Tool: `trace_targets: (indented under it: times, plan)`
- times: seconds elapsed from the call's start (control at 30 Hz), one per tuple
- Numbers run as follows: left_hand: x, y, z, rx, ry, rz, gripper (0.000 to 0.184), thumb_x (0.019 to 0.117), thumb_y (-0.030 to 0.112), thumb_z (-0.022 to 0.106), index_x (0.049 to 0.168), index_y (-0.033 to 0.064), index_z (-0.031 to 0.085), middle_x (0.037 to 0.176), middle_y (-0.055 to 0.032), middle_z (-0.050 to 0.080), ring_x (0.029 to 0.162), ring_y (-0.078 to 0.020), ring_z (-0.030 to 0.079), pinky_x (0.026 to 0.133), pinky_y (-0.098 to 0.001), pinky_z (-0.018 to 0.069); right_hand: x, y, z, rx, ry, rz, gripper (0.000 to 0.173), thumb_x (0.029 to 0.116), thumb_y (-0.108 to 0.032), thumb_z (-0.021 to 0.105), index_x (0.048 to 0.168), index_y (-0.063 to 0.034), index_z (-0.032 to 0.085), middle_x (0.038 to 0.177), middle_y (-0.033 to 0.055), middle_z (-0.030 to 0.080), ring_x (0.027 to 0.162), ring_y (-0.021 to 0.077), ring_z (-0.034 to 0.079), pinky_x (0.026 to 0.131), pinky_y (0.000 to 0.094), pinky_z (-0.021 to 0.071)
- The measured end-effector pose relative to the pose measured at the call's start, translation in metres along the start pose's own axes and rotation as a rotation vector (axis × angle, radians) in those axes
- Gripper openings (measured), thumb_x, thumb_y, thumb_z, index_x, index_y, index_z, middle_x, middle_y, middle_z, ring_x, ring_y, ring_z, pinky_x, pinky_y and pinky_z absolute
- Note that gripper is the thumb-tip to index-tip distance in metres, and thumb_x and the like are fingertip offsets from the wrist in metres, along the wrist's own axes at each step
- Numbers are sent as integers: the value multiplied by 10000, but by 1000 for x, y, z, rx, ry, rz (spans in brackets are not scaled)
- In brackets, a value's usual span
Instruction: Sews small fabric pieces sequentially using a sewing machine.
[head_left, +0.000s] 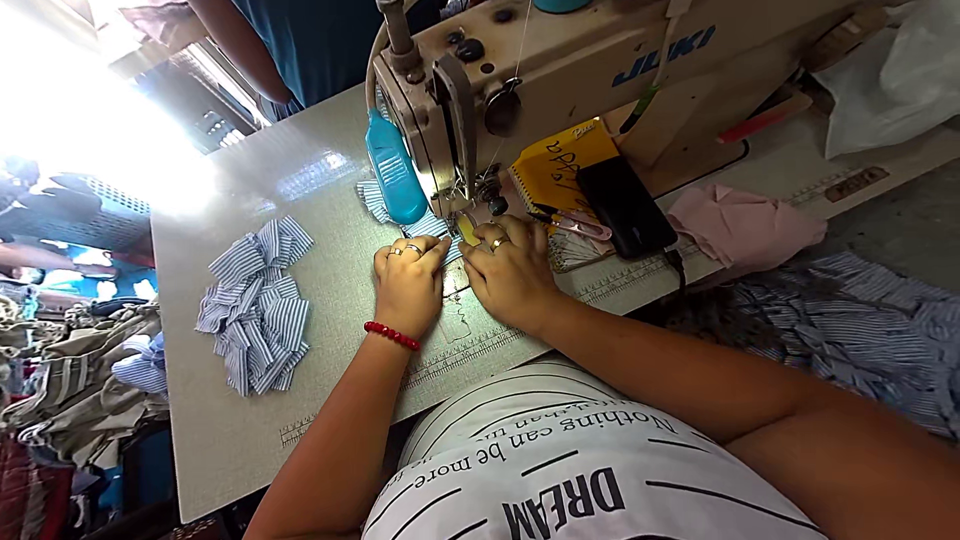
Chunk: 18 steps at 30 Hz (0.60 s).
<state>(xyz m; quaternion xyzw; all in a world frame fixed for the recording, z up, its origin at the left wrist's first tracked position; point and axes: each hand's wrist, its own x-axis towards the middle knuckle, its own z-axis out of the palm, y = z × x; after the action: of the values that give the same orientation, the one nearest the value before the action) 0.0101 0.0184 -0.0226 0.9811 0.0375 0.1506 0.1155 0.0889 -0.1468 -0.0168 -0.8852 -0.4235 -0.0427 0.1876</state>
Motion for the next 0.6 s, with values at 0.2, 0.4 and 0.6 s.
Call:
trace_targets:
  times: [0.2, 0.4, 0.6]
  plan:
    - [2, -3, -1, -17, -10, 16, 379, 970, 63, 504, 1251, 140, 747, 1236, -86, 709, 1164, -302, 634, 998, -565, 415, -2, 1, 3, 9, 53, -74, 276, 1000, -215, 562, 1180, -158, 763, 1298, 117, 671, 1360, 388, 501, 1086, 665, 342]
    - [9, -10, 1, 0, -18, 8, 386, 997, 70, 484, 1275, 157, 736, 1257, -79, 707, 1197, -294, 630, 1017, -575, 404, 0, 0, 0, -27, -38, -36, 386, 1044, -333, 491, 1332, -185, 700, 1395, 124, 624, 1420, 392, 442, 1128, 677, 288]
    - [18, -18, 0, 8, -50, -21, 416, 989, 44, 479, 1283, 191, 734, 1275, -63, 706, 1212, -307, 626, 1014, -602, 396, 2, -2, -2, -22, -114, 1, 434, 1060, -362, 451, 1426, -212, 628, 1463, 130, 572, 1465, 393, 385, 1154, 703, 229]
